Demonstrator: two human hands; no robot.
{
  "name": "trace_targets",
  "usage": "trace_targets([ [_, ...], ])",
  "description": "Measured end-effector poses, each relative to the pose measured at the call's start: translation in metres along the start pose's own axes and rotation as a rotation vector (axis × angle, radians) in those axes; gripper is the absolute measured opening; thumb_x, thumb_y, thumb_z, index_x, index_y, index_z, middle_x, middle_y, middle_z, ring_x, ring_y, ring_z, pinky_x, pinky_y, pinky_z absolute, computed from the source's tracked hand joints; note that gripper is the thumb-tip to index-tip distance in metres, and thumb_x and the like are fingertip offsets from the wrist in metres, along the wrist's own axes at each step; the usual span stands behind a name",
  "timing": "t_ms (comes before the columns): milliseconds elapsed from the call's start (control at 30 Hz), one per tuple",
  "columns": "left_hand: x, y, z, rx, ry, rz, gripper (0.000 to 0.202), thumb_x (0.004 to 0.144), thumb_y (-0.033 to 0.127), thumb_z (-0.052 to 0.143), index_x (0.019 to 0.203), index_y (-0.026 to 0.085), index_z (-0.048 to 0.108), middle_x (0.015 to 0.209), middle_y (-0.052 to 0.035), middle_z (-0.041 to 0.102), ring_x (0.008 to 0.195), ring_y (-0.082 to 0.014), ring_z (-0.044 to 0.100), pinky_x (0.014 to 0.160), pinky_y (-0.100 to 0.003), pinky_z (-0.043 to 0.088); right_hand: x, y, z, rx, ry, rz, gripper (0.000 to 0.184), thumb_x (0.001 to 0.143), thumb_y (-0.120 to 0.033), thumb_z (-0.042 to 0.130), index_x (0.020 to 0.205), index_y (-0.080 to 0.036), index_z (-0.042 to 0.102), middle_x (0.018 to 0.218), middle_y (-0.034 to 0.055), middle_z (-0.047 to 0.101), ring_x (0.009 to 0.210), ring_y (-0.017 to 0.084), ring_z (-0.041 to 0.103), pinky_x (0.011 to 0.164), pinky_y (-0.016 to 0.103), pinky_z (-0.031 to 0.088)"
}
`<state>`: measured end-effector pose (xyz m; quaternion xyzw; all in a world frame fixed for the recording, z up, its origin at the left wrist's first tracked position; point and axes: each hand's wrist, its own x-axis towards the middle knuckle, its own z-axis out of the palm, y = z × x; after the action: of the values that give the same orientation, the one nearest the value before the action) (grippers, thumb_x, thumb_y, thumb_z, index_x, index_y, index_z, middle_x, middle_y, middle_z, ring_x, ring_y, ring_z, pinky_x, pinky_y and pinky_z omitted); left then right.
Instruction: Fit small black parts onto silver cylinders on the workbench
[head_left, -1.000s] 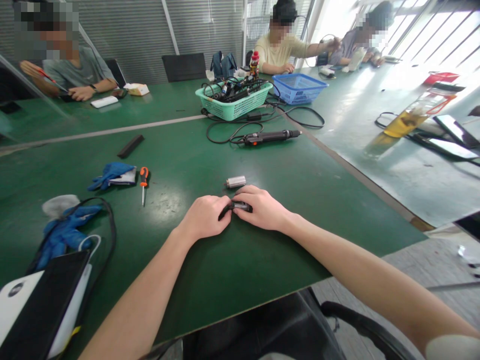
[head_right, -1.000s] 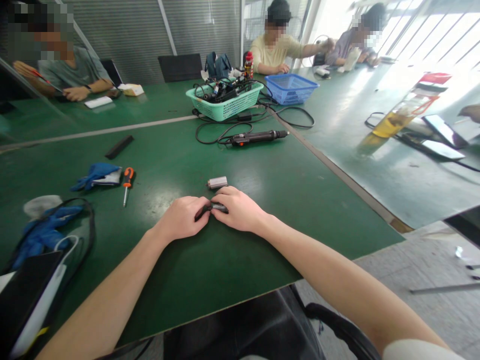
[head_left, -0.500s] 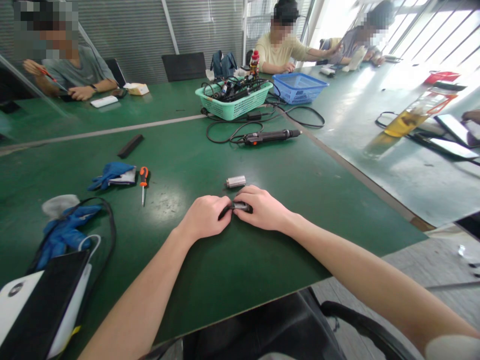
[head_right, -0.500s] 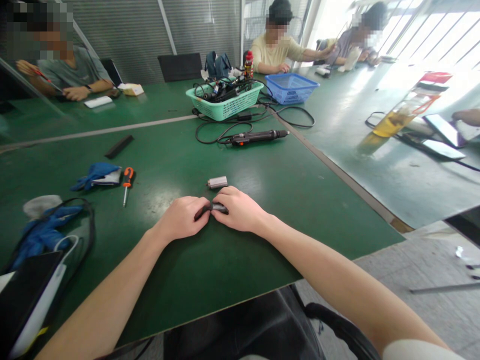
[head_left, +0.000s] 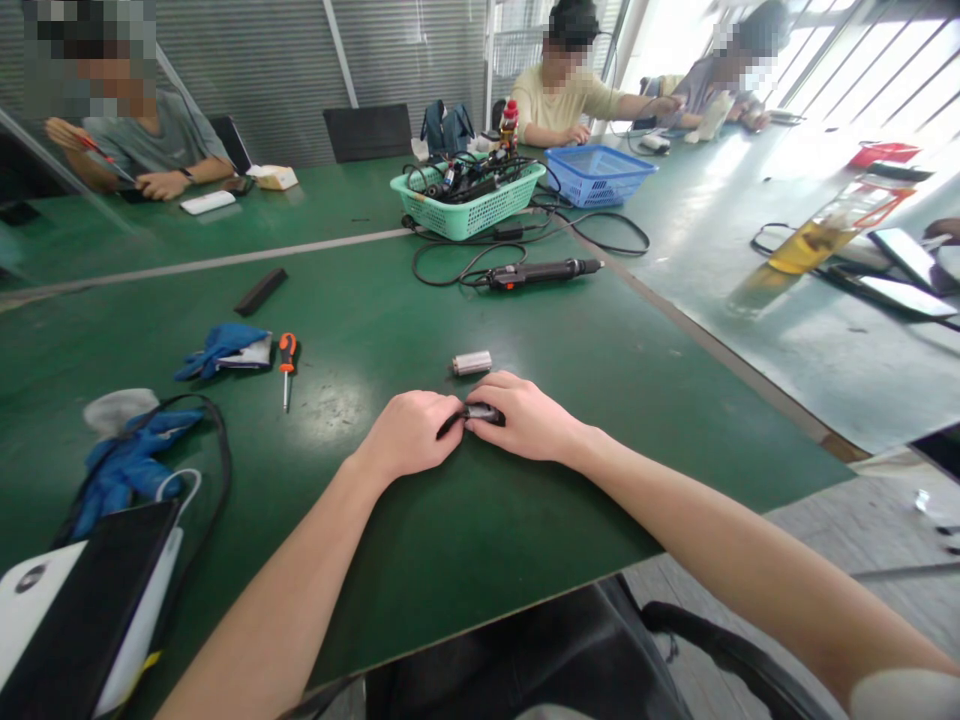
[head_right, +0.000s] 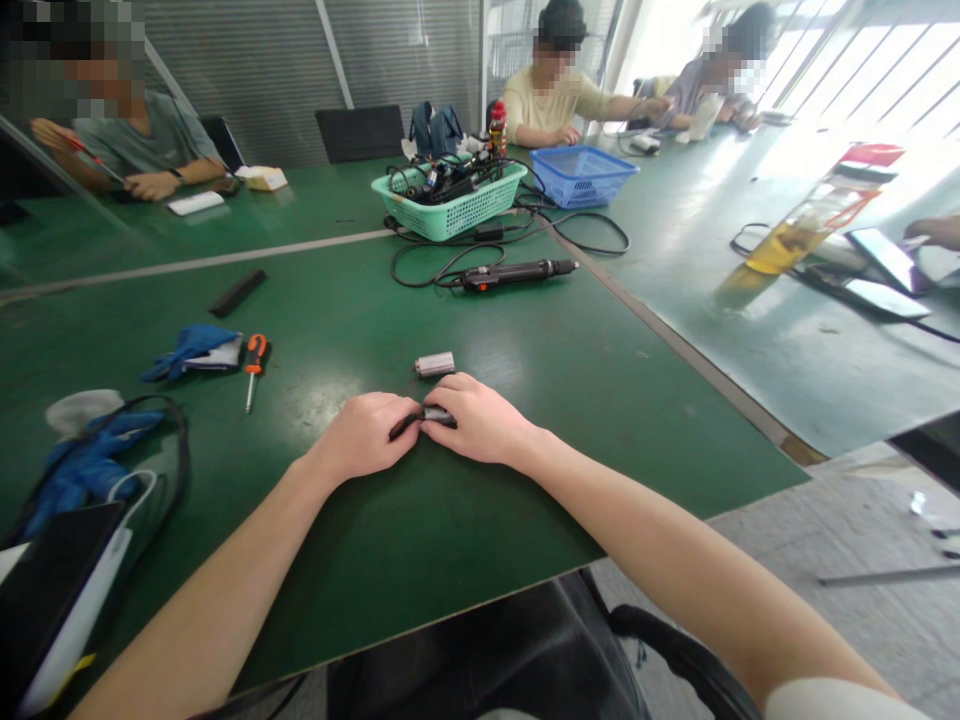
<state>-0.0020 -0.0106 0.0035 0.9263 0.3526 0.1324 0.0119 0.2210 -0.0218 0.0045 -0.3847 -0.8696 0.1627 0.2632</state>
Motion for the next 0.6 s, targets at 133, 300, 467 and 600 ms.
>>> trace_targets([
  [133, -0.0002, 0.0001, 0.0004, 0.001, 0.001, 0.006, 0.018, 0.095, 0.027, 0.05, 0.087, 0.019, 0.063, 0.081, -0.0047, 0.068, 0.074, -0.0195, 0.064, 0.069, -0.031, 0.045, 0.0003, 0.0002, 0.0005, 0.002, -0.005, 0.003, 0.021, 0.093, -0.031, 0.064, 0.109, -0.019, 0.069, 0.106, 0.0105, 0.068, 0.106, 0.026, 0.062, 0.093, 0.04, 0.052],
  [300, 0.0003, 0.0001, 0.0012, 0.006, 0.008, 0.012, 0.018, 0.095, 0.027, 0.05, 0.086, 0.019, 0.063, 0.081, -0.0048, 0.068, 0.073, -0.0191, 0.063, 0.069, -0.031, 0.045, 0.0006, 0.0027, 0.0022, -0.011, -0.015, -0.01, 0.022, 0.094, -0.031, 0.062, 0.11, -0.018, 0.069, 0.108, 0.011, 0.068, 0.107, 0.026, 0.061, 0.094, 0.04, 0.051],
  [467, -0.0001, -0.0002, 0.0017, 0.009, 0.013, 0.016, 0.019, 0.095, 0.027, 0.049, 0.086, 0.019, 0.063, 0.08, -0.0045, 0.068, 0.073, -0.0188, 0.063, 0.068, -0.031, 0.045, -0.0001, 0.0043, 0.0035, 0.0, -0.011, -0.022, 0.021, 0.093, -0.029, 0.062, 0.11, -0.018, 0.069, 0.108, 0.0106, 0.068, 0.107, 0.026, 0.061, 0.095, 0.04, 0.05],
  [600, 0.0001, -0.0002, 0.0022, 0.013, 0.009, 0.016, 0.019, 0.096, 0.027, 0.049, 0.087, 0.019, 0.063, 0.081, -0.0044, 0.068, 0.073, -0.0193, 0.064, 0.069, -0.032, 0.045, -0.0004, 0.0037, 0.0036, -0.004, -0.01, -0.018, 0.02, 0.093, -0.029, 0.062, 0.109, -0.018, 0.069, 0.108, 0.0105, 0.068, 0.107, 0.026, 0.061, 0.095, 0.039, 0.05],
])
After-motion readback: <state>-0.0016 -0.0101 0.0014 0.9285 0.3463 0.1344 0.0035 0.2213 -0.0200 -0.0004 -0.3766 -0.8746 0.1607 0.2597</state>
